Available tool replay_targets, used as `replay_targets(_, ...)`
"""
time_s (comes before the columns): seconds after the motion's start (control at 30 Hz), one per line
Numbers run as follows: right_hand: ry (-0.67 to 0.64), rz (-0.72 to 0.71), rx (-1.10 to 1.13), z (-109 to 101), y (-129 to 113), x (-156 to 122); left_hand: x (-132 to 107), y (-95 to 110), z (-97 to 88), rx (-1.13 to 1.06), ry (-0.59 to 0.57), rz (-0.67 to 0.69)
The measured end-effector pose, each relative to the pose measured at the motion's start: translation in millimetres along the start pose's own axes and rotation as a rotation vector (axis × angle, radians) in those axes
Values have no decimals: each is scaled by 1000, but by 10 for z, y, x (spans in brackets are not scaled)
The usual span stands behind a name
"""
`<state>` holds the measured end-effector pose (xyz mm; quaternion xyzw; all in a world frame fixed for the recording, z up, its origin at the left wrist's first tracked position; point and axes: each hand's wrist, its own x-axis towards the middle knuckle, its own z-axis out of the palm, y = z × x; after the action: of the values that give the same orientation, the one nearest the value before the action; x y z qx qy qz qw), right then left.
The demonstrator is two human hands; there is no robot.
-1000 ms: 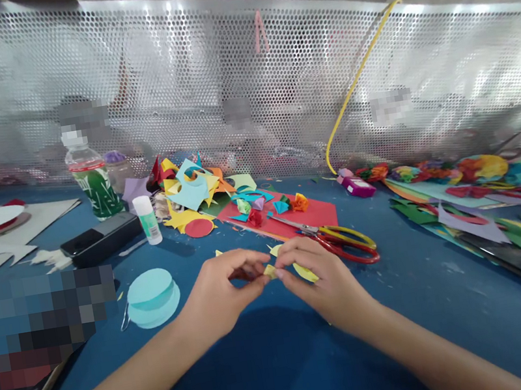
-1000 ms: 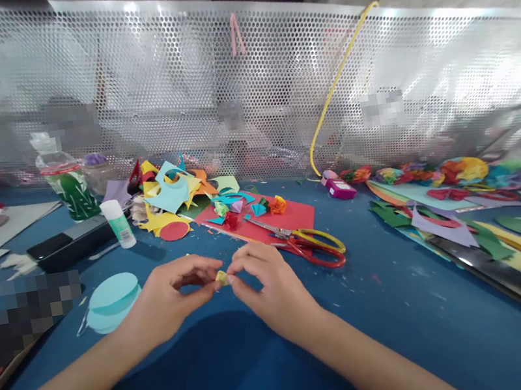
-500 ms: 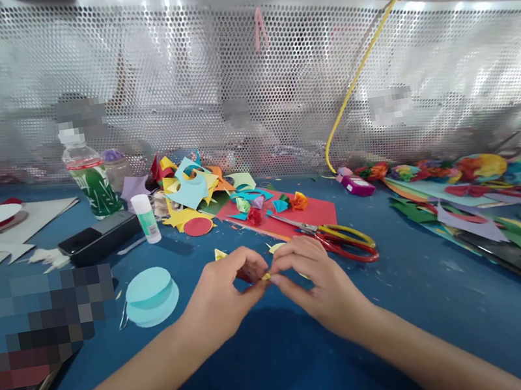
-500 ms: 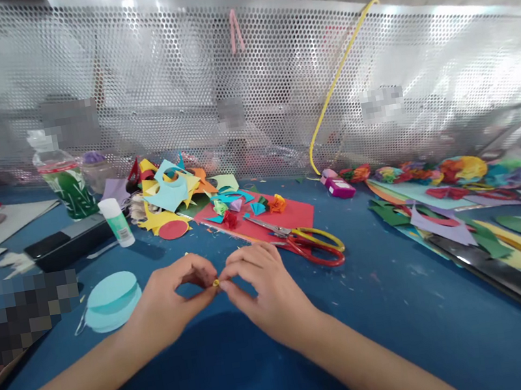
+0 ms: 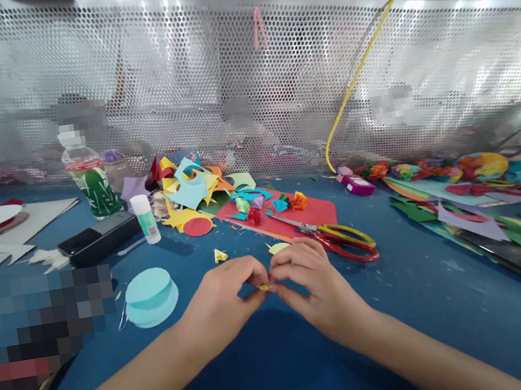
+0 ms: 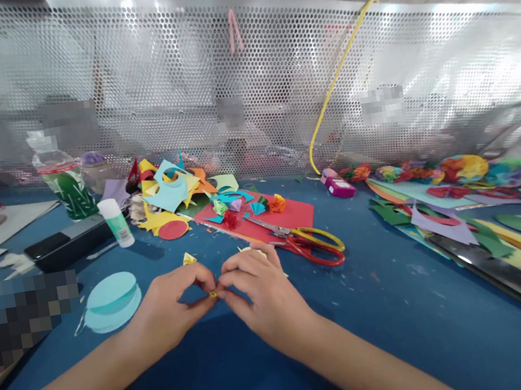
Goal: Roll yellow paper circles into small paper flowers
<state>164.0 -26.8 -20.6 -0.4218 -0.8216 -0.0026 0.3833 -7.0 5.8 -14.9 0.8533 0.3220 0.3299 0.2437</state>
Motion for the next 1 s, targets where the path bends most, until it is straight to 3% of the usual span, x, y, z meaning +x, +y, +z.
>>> replay_targets(0.2,65,100,169,-38,73,13,42,-56,-10,-37,75,80)
replay_targets(0.3,93,144,211,-43,124,32,64,-68,-25,-115,99,53)
replay_targets(0.47,11,190,191,-1,182,18,99,-80,-50,-201,90,32)
replay_targets(0.83,-74,178,231,51,159,1,113,-93,-61,-138,76,-56)
replay_targets(1.0,-86,296,113,21,255,22,171,-208,-221,78,219,-158)
